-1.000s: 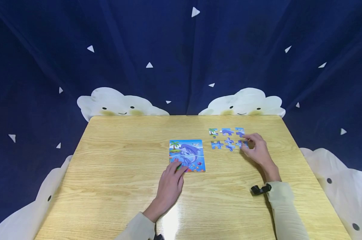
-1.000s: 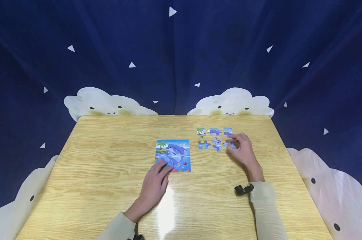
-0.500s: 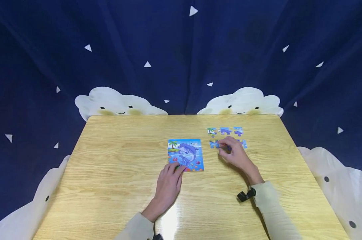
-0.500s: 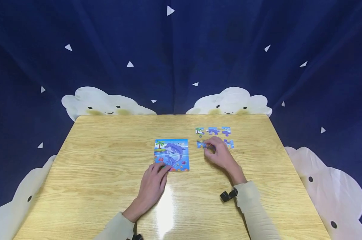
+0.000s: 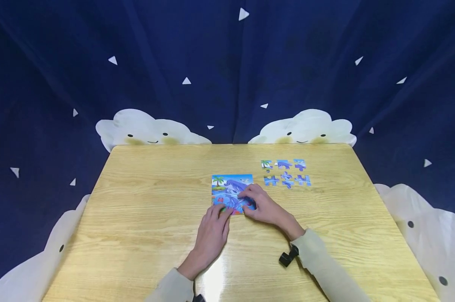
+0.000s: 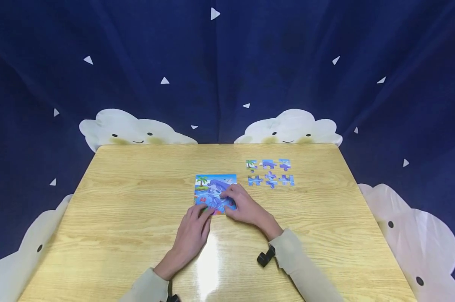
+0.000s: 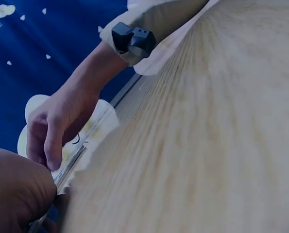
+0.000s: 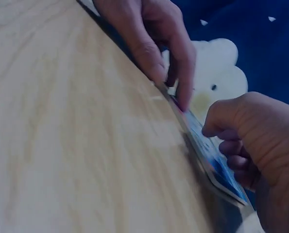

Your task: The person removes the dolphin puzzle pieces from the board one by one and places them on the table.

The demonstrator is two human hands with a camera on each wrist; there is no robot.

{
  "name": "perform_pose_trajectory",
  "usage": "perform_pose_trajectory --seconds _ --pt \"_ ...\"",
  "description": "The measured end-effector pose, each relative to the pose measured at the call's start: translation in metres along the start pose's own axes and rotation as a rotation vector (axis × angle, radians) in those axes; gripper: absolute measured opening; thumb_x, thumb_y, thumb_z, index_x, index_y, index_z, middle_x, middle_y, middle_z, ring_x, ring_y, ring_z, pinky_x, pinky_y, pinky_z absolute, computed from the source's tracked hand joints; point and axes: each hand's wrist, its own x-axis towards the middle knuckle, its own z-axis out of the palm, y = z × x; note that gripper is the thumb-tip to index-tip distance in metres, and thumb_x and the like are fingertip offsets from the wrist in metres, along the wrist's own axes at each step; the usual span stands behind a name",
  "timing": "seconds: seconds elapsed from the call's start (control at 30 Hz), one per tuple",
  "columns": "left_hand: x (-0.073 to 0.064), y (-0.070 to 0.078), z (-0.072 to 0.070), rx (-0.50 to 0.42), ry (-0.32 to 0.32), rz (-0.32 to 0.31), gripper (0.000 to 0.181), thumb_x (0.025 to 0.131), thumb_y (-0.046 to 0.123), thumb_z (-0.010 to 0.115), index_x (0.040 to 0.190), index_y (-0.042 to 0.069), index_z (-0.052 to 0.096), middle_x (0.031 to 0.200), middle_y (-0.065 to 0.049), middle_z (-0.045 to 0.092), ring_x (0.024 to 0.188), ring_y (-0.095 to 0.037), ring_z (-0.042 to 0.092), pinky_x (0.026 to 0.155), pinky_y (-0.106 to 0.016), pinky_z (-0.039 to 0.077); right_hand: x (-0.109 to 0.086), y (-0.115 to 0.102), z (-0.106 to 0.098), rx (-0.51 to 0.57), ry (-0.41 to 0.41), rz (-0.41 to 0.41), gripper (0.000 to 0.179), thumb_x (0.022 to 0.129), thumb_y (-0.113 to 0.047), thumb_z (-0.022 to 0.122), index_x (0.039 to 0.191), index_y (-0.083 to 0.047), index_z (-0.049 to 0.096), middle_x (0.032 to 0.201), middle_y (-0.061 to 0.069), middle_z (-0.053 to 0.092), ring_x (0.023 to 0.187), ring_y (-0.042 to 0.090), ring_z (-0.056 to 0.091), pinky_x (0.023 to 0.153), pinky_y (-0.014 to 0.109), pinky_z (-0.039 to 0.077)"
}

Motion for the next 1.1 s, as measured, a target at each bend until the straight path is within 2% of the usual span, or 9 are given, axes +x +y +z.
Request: perform_pose_trajectory --seconds 0.1,0.23,0.3,0.4,0.53,0.8,0.97,1.1 --pt "-0.003 0.001 -0.001 0.01 -0.011 -0.022 0.035 0.106 0.022 0.059 0.14 0.018 0.067 0.141 -0.014 0.055 0.131 -0.033 0.051 0.102 -0.048 0.049 0.005 -0.008 0.008 -0.034 -0.056 0.003 0.038 0.088 -0.016 0.073 0.125 -0.006 0.072 0.115 0.003 0.061 0.11 0.018 0.053 0.095 0.04 0.049" --pt "-0.006 0.002 -0.004 -0.011 -0.009 -0.047 0.034 0.105 0.022 0.062 0.138 0.015 0.068 0.14 -0.016 0.055 0.132 -0.034 0.051 0.104 -0.047 0.049 0.009 -0.015 0.015 -0.095 -0.066 -0.013 0.041 0.088 -0.019 0.073 0.126 -0.003 0.071 0.112 0.004 0.06 0.107 0.018 0.053 0.094 0.041 0.048" --pt "-0.007 0.002 -0.007 -0.041 -0.006 -0.06 0.032 0.104 0.021 0.064 0.135 0.012 0.069 0.138 -0.016 0.056 0.131 -0.034 0.051 0.102 -0.046 0.052 0.012 -0.017 0.018 -0.12 -0.063 -0.024 0.041 0.09 -0.02 0.073 0.127 -0.003 0.071 0.11 0.004 0.059 0.105 0.019 0.053 0.093 0.041 0.047" --pt "-0.009 0.0 -0.01 -0.084 0.005 -0.091 0.028 0.102 0.019 0.067 0.128 0.008 0.069 0.137 -0.016 0.056 0.131 -0.032 0.052 0.092 -0.045 0.059 0.016 -0.019 0.024 -0.147 -0.07 -0.034 0.04 0.093 -0.023 0.072 0.128 -0.005 0.071 0.108 0.001 0.057 0.103 0.017 0.05 0.091 0.038 0.046" --pt "-0.009 -0.005 -0.014 -0.115 0.022 -0.114 0.023 0.101 0.018 0.068 0.12 0.006 0.071 0.134 -0.014 0.059 0.127 -0.03 0.054 0.081 -0.043 0.062 0.021 -0.02 0.03 -0.122 -0.068 -0.024 0.038 0.094 -0.025 0.071 0.128 -0.008 0.071 0.108 0.0 0.057 0.104 0.016 0.049 0.092 0.037 0.045" --pt "-0.002 -0.016 -0.021 -0.116 0.121 -0.108 0.003 0.094 0.01 0.075 0.093 0.008 0.075 0.118 -0.008 0.07 0.11 -0.024 0.065 0.084 -0.039 0.06 0.028 -0.02 0.039 -0.054 -0.028 0.008 0.035 0.091 -0.034 0.075 0.118 -0.014 0.069 0.113 0.001 0.058 0.115 0.022 0.05 0.101 0.044 0.044" --pt "-0.001 -0.021 -0.019 -0.137 0.142 -0.118 0.004 0.095 0.009 0.075 0.093 0.006 0.073 0.112 -0.006 0.067 0.103 -0.023 0.064 0.078 -0.038 0.059 0.035 -0.021 0.041 -0.044 -0.063 0.062 0.041 0.089 -0.048 0.079 0.112 -0.018 0.064 0.109 -0.004 0.055 0.115 0.02 0.047 0.101 0.042 0.041" --pt "-0.001 -0.024 -0.018 -0.154 0.157 -0.132 0.004 0.093 0.008 0.076 0.093 0.006 0.072 0.108 -0.005 0.066 0.102 -0.022 0.063 0.077 -0.038 0.059 0.038 -0.021 0.041 -0.003 -0.084 0.081 0.046 0.086 -0.049 0.082 0.111 -0.018 0.06 0.109 -0.005 0.053 0.115 0.02 0.046 0.102 0.043 0.039"
